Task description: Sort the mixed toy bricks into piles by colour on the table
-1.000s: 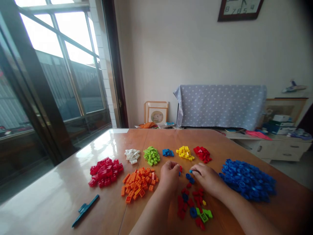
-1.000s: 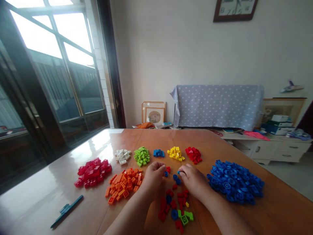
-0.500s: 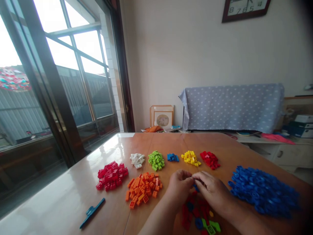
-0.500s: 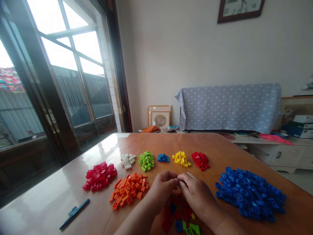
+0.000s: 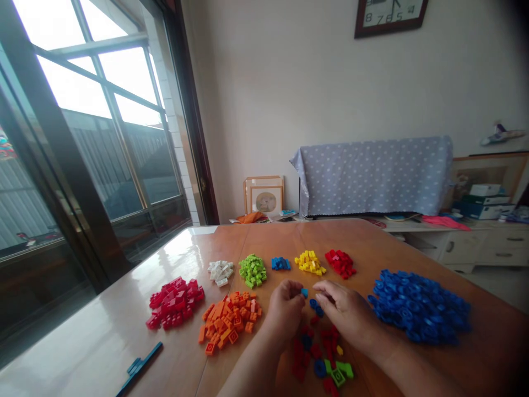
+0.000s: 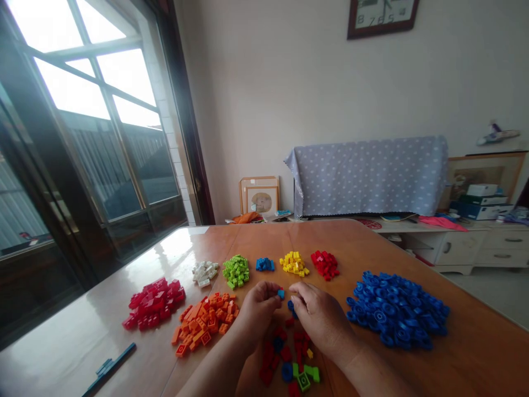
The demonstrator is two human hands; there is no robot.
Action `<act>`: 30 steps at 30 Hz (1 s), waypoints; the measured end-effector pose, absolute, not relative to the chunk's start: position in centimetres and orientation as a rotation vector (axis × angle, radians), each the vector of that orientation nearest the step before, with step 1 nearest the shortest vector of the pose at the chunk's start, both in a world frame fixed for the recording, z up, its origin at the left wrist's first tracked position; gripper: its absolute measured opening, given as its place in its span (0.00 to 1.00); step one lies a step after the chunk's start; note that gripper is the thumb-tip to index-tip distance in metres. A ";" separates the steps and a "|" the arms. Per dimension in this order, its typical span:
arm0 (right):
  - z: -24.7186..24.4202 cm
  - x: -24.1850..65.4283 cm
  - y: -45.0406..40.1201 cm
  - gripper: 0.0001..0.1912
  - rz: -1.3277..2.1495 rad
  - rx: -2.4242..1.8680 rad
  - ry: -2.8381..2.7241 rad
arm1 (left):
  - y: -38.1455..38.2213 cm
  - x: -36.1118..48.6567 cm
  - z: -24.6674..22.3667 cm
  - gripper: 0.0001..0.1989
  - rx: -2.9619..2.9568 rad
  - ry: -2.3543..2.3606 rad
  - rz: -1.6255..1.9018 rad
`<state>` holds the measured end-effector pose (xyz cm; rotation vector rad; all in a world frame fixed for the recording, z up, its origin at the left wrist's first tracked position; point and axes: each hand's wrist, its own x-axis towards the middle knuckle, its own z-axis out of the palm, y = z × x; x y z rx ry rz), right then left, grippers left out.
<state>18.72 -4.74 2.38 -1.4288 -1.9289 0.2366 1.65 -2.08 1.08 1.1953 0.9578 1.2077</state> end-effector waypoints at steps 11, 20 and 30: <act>2.3 19.9 -4.9 0.13 0.057 -1.425 -2.083 | -2.6 1.3 2.0 0.11 1.270 1.120 1.249; 3.4 20.4 -5.4 0.15 -0.007 -1.440 -2.162 | -4.4 0.7 3.0 0.12 1.550 1.307 1.571; 3.9 20.4 -5.8 0.15 0.013 -1.491 -2.120 | -5.8 0.1 6.3 0.04 1.441 1.262 1.750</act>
